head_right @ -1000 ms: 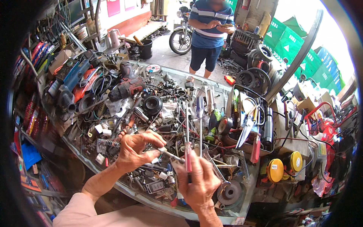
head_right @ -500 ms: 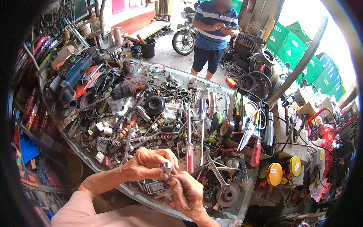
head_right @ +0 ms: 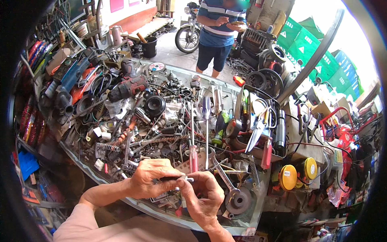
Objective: The person works at a cluttered workbench, using a screwdriver to manipulate a small mechanical component. They repeatedly pick up, adjust, and place down the part and tools, seemingly attempting to disassemble or fix the item. The workspace is filled with various tools and spare parts.
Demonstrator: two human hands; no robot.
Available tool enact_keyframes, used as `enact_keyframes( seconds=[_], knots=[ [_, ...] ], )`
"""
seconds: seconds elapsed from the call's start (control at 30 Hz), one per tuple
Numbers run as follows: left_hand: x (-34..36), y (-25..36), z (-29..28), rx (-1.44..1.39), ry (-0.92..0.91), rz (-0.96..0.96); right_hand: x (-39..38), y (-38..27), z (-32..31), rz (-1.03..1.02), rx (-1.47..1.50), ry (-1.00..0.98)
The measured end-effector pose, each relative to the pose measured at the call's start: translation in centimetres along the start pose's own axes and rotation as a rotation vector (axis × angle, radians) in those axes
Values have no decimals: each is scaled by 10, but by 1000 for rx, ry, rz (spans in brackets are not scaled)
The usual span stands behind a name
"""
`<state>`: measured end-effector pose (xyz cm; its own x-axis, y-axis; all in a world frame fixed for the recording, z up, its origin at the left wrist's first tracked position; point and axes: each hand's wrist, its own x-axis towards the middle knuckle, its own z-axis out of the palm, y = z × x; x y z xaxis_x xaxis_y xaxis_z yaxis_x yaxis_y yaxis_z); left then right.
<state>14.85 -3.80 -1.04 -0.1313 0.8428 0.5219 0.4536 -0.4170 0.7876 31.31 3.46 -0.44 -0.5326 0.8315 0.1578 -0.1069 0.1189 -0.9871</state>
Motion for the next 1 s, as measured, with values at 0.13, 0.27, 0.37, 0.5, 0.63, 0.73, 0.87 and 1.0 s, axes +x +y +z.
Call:
enact_keyframes(
  seconds=[0.13, 0.27, 0.37, 0.5, 0.63, 0.73, 0.87, 1.0],
  knots=[
    [3, 3, -1, 24, 73, 31, 3, -6, -7, 126, 218, 79],
    [1, -3, 1, 94, 112, 92, 8, -5, -12, 134, 260, 75],
    [2, 0, -1, 186, 137, 131, 7, -5, -8, 140, 227, 70],
    [-1, -1, -2, 212, 131, 135, 6, -5, -4, 121, 192, 43],
    [-2, -1, -5, 140, 108, 60, 4, -4, -4, 95, 235, 14],
    [-2, -5, -3, 139, 144, 101, 5, -4, -3, 60, 214, 18],
    [-2, -4, -3, 186, 149, 169, 5, 2, -12, 94, 83, -39],
    [-2, -4, -5, 186, 156, 115, 8, -1, -3, -16, 136, -44]
  ],
)
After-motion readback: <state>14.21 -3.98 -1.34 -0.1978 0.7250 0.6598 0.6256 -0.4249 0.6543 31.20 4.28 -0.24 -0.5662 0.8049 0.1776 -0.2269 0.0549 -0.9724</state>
